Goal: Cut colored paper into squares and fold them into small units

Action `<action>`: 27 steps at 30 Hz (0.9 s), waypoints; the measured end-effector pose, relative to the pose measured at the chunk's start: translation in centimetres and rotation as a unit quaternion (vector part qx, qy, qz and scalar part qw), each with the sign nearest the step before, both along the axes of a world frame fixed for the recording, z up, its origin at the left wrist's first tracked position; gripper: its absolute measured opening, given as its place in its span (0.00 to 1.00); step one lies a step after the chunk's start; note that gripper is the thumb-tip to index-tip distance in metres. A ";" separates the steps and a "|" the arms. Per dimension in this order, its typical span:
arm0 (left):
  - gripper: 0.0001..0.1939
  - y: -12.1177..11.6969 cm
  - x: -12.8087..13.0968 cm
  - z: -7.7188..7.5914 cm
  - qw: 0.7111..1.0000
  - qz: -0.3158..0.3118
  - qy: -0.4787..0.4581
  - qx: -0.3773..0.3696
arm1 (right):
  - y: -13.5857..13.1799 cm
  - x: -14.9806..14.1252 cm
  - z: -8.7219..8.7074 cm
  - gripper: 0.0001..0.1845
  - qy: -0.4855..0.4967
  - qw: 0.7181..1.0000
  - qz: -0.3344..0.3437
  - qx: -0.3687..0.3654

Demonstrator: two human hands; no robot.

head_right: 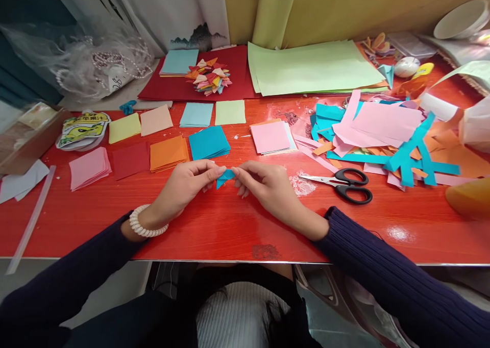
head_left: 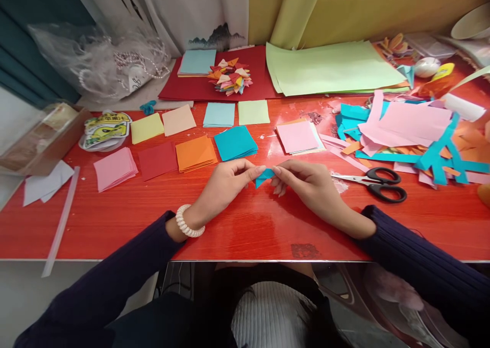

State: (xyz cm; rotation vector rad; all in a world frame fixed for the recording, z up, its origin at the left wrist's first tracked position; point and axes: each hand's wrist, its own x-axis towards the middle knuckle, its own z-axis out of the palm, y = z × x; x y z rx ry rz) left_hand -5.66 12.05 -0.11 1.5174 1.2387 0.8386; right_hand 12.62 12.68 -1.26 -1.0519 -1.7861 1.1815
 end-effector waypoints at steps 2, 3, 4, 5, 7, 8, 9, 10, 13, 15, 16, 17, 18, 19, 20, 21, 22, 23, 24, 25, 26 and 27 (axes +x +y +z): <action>0.18 -0.1 0.0 0.1 1.000 -0.003 0.004 0.003 | 0.0 0.0 0.0 0.14 -0.002 1.000 0.012 -0.009; 0.18 -0.1 0.0 0.1 1.000 -0.003 0.008 0.005 | 0.0 0.0 -0.1 0.15 -0.003 1.000 0.019 -0.014; 0.18 -0.1 -0.1 0.0 1.000 -0.002 0.014 0.006 | 0.0 0.0 -0.1 0.15 -0.004 1.000 0.024 -0.018; 0.18 0.0 -0.1 0.0 1.000 0.000 0.019 0.007 | 0.0 -0.1 -0.2 0.15 -0.006 0.999 0.025 -0.019; 0.19 0.0 -0.1 -0.3 1.000 0.001 0.021 0.002 | 0.0 -0.1 -0.3 0.15 -0.013 1.000 0.014 -0.010; 0.19 0.1 -0.1 -0.4 1.000 0.002 0.016 -0.005 | -0.1 -0.1 -0.3 0.15 -0.018 1.000 0.002 0.000; 0.20 0.2 -0.1 -0.5 1.000 0.002 0.007 -0.016 | -0.1 -0.1 -0.4 0.15 -0.024 1.000 -0.014 0.012; 0.20 0.2 -0.1 -0.5 1.000 0.003 -0.004 -0.029 | -0.2 -0.1 -0.4 0.15 -0.031 0.999 -0.029 0.025; 0.20 0.3 0.0 -0.5 0.999 0.002 -0.015 -0.046 | -0.3 -0.2 -0.4 0.14 -0.055 0.994 -0.060 0.069; 0.17 0.2 0.1 -0.3 0.999 -0.004 -0.006 -0.034 | -0.4 -0.3 -0.3 0.13 -0.073 0.991 -0.057 0.097; 0.16 0.1 0.2 -0.3 1.000 -0.006 -0.001 -0.027 | -0.5 -0.3 -0.2 0.13 -0.082 0.990 -0.049 0.105; 0.16 0.1 0.2 -0.2 1.000 -0.007 0.004 -0.023 | -0.5 -0.4 -0.1 0.13 -0.091 0.989 -0.040 0.107; 0.16 0.0 0.2 -0.2 1.000 -0.007 0.010 -0.021 | -0.5 -0.5 -0.1 0.13 -0.098 0.989 -0.030 0.102; 0.16 -0.1 0.1 -0.2 1.000 -0.006 0.016 -0.021 | -0.5 -0.6 -0.1 0.13 -0.104 0.990 -0.020 0.093; 0.16 -0.1 0.1 -0.2 0.999 -0.006 0.024 -0.023 | -0.5 -0.7 0.0 0.13 -0.108 0.991 -0.011 0.083; 0.17 -0.1 0.0 -0.3 0.999 -0.006 0.032 -0.027 | -0.5 -0.7 0.0 0.13 -0.110 0.991 -0.005 0.074; 0.17 -0.1 0.0 -0.3 0.999 -0.008 0.038 -0.031 | -0.6 -0.8 0.0 0.12 -0.112 0.991 -0.002 0.072; 0.18 -0.1 -0.1 -0.3 0.999 -0.009 0.041 -0.034 | -0.6 -0.8 0.0 0.12 -0.112 0.991 0.001 0.073; 0.18 -0.1 -0.1 -0.4 0.998 -0.012 0.042 -0.037 | -0.6 -0.8 0.0 0.11 -0.110 0.991 0.004 0.072; 0.18 0.0 -0.2 -0.4 0.998 -0.015 0.038 -0.040 | -0.6 -0.8 0.1 0.11 -0.106 0.992 0.008 0.068; 0.18 0.0 -0.2 -0.4 0.998 -0.017 0.029 -0.045 | -0.6 -0.8 0.1 0.11 -0.100 0.993 0.012 0.064; 0.18 0.1 -0.1 -0.3 0.998 -0.019 0.014 -0.053 | -0.6 -0.8 0.2 0.12 -0.093 0.994 0.013 0.059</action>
